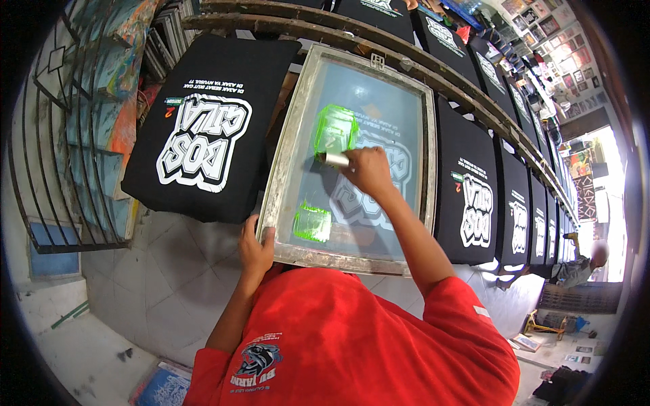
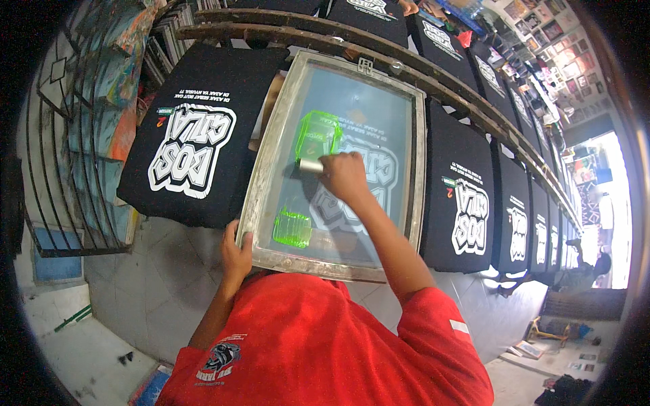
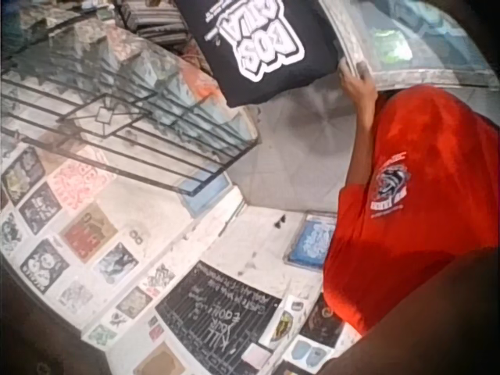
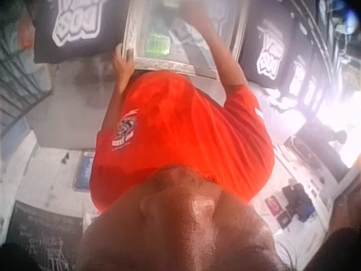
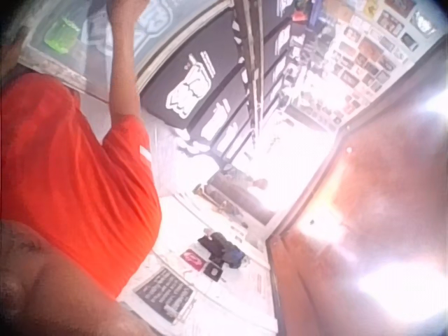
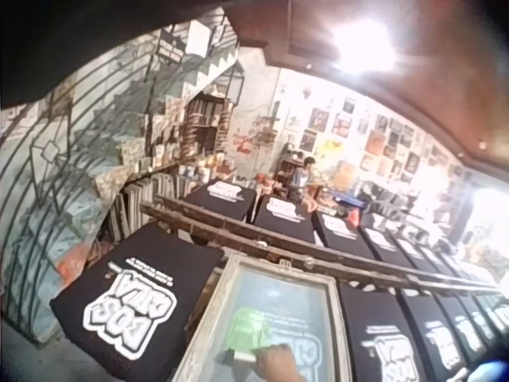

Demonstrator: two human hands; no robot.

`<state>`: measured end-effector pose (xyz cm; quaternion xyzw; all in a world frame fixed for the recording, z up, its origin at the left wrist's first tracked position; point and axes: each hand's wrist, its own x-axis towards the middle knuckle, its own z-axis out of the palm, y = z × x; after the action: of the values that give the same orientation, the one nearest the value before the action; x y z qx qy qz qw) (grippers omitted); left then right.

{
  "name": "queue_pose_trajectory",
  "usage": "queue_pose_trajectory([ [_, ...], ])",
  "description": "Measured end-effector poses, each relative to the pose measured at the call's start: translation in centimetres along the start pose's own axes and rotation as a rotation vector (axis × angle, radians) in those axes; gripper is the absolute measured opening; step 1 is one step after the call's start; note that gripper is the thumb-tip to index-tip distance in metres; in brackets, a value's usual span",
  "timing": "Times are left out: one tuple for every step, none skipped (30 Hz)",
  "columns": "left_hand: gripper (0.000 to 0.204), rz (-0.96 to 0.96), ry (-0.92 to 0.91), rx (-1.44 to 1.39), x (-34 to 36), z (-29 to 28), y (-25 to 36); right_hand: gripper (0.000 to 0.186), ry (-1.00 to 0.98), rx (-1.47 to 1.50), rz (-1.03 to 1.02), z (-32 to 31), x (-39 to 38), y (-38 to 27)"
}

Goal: The person performs screen printing on a series of black t-shirts, using a squeegee to spread green ink across a framed screen at each station.

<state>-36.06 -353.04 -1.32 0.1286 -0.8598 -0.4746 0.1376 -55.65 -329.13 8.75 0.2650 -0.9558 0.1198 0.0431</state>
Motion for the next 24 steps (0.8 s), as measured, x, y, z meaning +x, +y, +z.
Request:
queue_pose_trajectory([
  [0.042, 0.011, -0.005, 0.011, 0.1, 0.0, -0.1, 0.018, -0.101, -0.021, 0.107, -1.0, 1.5, 0.3],
  [0.042, 0.021, -0.010, 0.022, 0.2, 0.0, -0.1, 0.017, -0.032, -0.042, 0.083, -1.2, 2.5, 1.0],
  [0.042, 0.021, -0.007, 0.034, 0.3, -0.1, 0.0, 0.016, 0.037, -0.064, 0.055, -1.1, 3.6, 1.7],
  [0.043, 0.023, -0.009, 0.044, 0.3, -0.2, 0.4, 0.019, 0.077, -0.062, 0.072, -0.9, 4.7, 2.4],
  [0.043, 0.024, -0.010, 0.055, 0.4, -0.2, 0.6, 0.021, 0.117, -0.059, 0.089, -0.5, 5.7, 3.1],
  [0.043, 0.028, -0.007, 0.056, 0.3, -0.2, 0.4, 0.024, 0.156, -0.053, 0.100, 0.2, 6.2, 3.5],
  [0.043, 0.031, -0.007, 0.056, 0.3, 0.0, 0.0, 0.025, 0.171, -0.071, 0.095, 1.0, 6.2, 3.8],
  [0.043, 0.036, -0.007, 0.055, 0.3, 0.0, -0.2, 0.026, 0.187, -0.091, 0.091, 1.9, 6.1, 4.1],
  [0.043, 0.036, -0.017, 0.040, 0.4, 0.1, -0.1, 0.027, 0.202, -0.112, 0.091, 3.0, 5.8, 4.6],
  [0.043, 0.027, -0.021, 0.031, 0.4, 0.0, 0.1, 0.029, 0.208, -0.160, 0.104, 4.2, 5.3, 4.1],
  [0.044, 0.019, -0.026, 0.020, 0.4, 0.0, 0.2, 0.029, 0.209, -0.175, 0.081, 4.9, 4.1, 3.9],
  [0.044, 0.020, -0.017, 0.024, 0.3, 0.0, 0.0, 0.015, 0.213, -0.193, 0.066, 5.2, 2.9, 2.9],
  [0.044, 0.021, -0.009, 0.026, 0.2, 0.1, -0.3, 0.007, 0.216, -0.213, 0.052, 5.3, 1.8, 1.9],
  [0.044, 0.022, 0.000, 0.028, 0.1, 0.2, -0.5, 0.008, 0.199, -0.164, 0.010, 4.8, 0.5, 1.1],
  [0.044, 0.016, -0.005, 0.017, 0.1, 0.2, -0.6, 0.010, 0.183, -0.117, -0.029, 3.5, -0.7, 0.2],
  [0.044, 0.012, -0.010, 0.009, 0.1, 0.3, -0.6, 0.012, 0.168, -0.069, -0.066, 2.4, -1.2, -0.3],
  [0.044, 0.008, -0.013, 0.002, 0.1, 0.3, -0.6, 0.014, 0.121, -0.055, -0.033, 1.7, -0.7, -0.1],
  [0.045, -0.001, -0.020, 0.004, 0.1, 0.2, -0.5, 0.016, 0.074, -0.040, 0.007, 0.9, 0.2, 0.3],
  [0.045, -0.006, -0.028, 0.007, 0.1, 0.0, -0.2, 0.018, 0.030, -0.026, 0.049, 0.1, 1.3, 0.7],
  [0.045, -0.013, -0.034, 0.010, 0.2, -0.1, 0.0, 0.019, 0.013, -0.052, 0.078, -0.6, 2.7, 1.0],
  [0.045, -0.010, -0.035, 0.025, 0.3, -0.2, 0.4, 0.018, 0.163, -0.044, 0.054, 0.2, 3.9, 2.3],
  [0.045, -0.008, -0.036, 0.044, 0.3, -0.2, 0.6, 0.020, 0.179, -0.059, 0.060, 0.5, 5.2, 3.4],
  [0.045, -0.008, -0.033, 0.064, 0.3, -0.3, 0.7, 0.021, 0.195, -0.072, 0.063, 0.9, 6.3, 4.3],
  [0.046, -0.006, -0.029, 0.062, 0.2, -0.4, 0.7, 0.021, 0.190, -0.085, 0.067, 1.5, 7.0, 4.9],
])
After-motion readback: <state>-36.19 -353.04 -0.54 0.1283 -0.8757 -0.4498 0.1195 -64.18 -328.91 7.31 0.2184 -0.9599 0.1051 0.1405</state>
